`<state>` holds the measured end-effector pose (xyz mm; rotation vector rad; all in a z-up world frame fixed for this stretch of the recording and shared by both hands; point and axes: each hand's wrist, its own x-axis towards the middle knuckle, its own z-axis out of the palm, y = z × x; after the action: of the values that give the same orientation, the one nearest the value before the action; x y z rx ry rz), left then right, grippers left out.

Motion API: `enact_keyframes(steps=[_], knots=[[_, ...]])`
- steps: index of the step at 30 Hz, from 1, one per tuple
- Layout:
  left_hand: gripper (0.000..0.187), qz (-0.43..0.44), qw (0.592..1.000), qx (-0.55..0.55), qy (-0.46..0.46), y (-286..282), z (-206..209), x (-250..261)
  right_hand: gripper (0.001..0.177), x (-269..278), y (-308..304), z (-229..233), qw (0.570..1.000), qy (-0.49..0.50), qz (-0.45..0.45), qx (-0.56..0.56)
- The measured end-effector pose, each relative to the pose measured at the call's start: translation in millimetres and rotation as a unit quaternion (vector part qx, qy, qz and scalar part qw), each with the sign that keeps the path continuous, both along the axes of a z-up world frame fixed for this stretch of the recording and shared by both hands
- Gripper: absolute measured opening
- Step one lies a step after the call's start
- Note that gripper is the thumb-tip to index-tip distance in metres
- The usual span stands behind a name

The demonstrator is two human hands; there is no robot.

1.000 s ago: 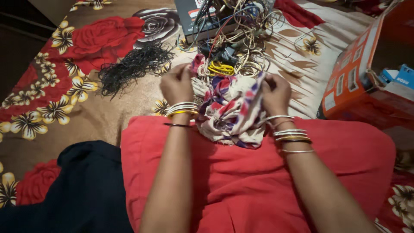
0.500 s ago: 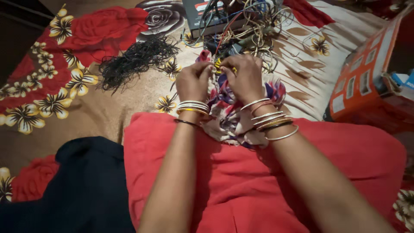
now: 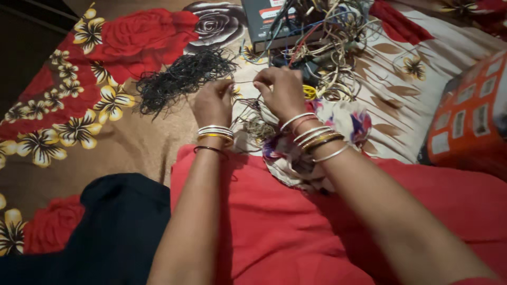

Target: The person sits on a bed and sorts a tangled pile of cables and wires. They repeatedly pick up sections of wire, separate them, and place them into small organized piles on the bed.

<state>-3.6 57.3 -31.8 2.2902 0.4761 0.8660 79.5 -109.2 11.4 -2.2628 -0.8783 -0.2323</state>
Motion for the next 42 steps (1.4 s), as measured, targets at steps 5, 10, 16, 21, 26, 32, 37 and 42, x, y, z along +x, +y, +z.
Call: enact_keyframes(steps=[5,10,16,21,26,32,37,42], knots=[[0.009,0.047,0.994,0.080,0.060,46.8,-13.1,-0.8,0.010,8.8,39.6,-15.4,0.999,-0.025,0.021,-0.032],[0.010,0.047,0.982,0.139,0.121,87.9,-25.2,-0.9,0.011,20.4,74.6,-35.4,0.999,-0.016,0.032,-0.034],[0.015,0.053,0.966,0.216,0.134,135.6,-51.1,-1.8,0.060,32.2,106.9,-57.5,0.996,0.063,0.037,-0.045],[0.012,0.117,0.929,0.251,0.246,155.2,-68.6,6.3,0.072,29.0,125.7,-65.0,0.980,0.083,0.115,-0.137],[0.022,0.134,0.889,0.249,0.360,156.2,-86.3,16.3,0.061,23.2,154.3,-85.4,0.950,0.068,0.177,-0.249],[0.013,0.133,0.901,0.277,0.306,160.4,-98.0,18.2,0.069,27.6,171.5,-112.1,0.934,0.062,0.191,-0.295],[0.011,0.122,0.900,0.307,0.286,162.3,-94.2,15.9,0.075,28.0,176.9,-116.8,0.918,0.091,0.174,-0.346],[0.025,0.112,0.912,0.266,0.290,160.7,-81.9,15.8,0.075,26.2,174.5,-119.4,0.920,0.099,0.168,-0.339]])
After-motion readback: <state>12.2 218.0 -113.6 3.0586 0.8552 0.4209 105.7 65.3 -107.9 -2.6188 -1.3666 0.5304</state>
